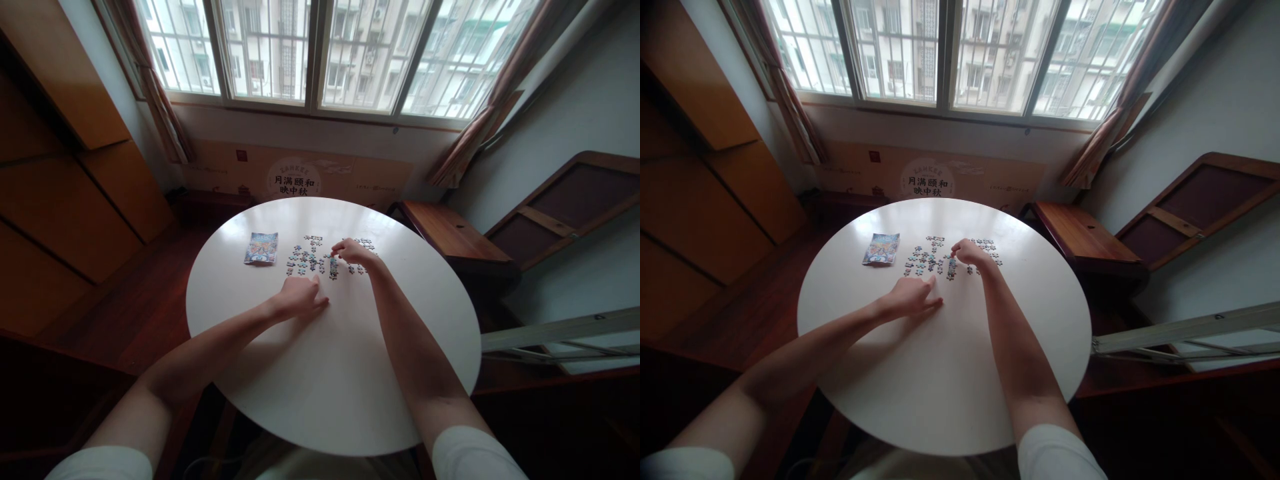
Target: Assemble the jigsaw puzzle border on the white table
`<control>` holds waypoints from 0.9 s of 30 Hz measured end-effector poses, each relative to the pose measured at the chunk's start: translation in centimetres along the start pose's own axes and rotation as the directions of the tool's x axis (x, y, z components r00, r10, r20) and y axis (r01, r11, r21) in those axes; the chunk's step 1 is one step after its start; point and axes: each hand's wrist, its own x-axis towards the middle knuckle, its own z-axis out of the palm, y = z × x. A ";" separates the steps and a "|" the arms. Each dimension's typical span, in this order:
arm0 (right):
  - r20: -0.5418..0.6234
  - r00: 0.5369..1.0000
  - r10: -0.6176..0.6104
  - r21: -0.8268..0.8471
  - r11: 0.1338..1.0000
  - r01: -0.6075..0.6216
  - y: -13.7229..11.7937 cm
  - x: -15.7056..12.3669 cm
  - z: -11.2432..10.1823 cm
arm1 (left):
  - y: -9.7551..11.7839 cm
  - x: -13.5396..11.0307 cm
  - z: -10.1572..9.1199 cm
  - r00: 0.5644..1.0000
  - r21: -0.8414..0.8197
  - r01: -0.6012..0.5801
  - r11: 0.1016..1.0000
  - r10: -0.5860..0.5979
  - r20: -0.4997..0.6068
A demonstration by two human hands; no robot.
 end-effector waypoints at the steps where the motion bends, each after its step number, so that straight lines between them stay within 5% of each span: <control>1: -0.001 1.000 0.000 0.004 1.000 0.000 0.0 0.0 0.0 | 0.0 0.0 0.0 1.000 0.002 -0.001 1.000 0.001 -0.003; 10: -0.029 0.999 -0.022 0.013 1.000 0.023 0.0 -0.2 0.0 | -0.1 0.1 0.1 1.000 -0.014 -0.002 1.000 0.002 0.000; 20: -0.301 0.953 -0.034 -0.134 0.991 -0.007 -0.7 -1.3 0.0 | -0.1 0.1 0.0 1.000 -0.004 -0.008 1.000 0.008 -0.005; 27: -0.293 0.955 -0.045 -0.219 0.976 -0.022 -1.6 -1.5 1.3 | 0.0 0.0 -0.3 1.000 -0.020 -0.003 1.000 0.003 0.004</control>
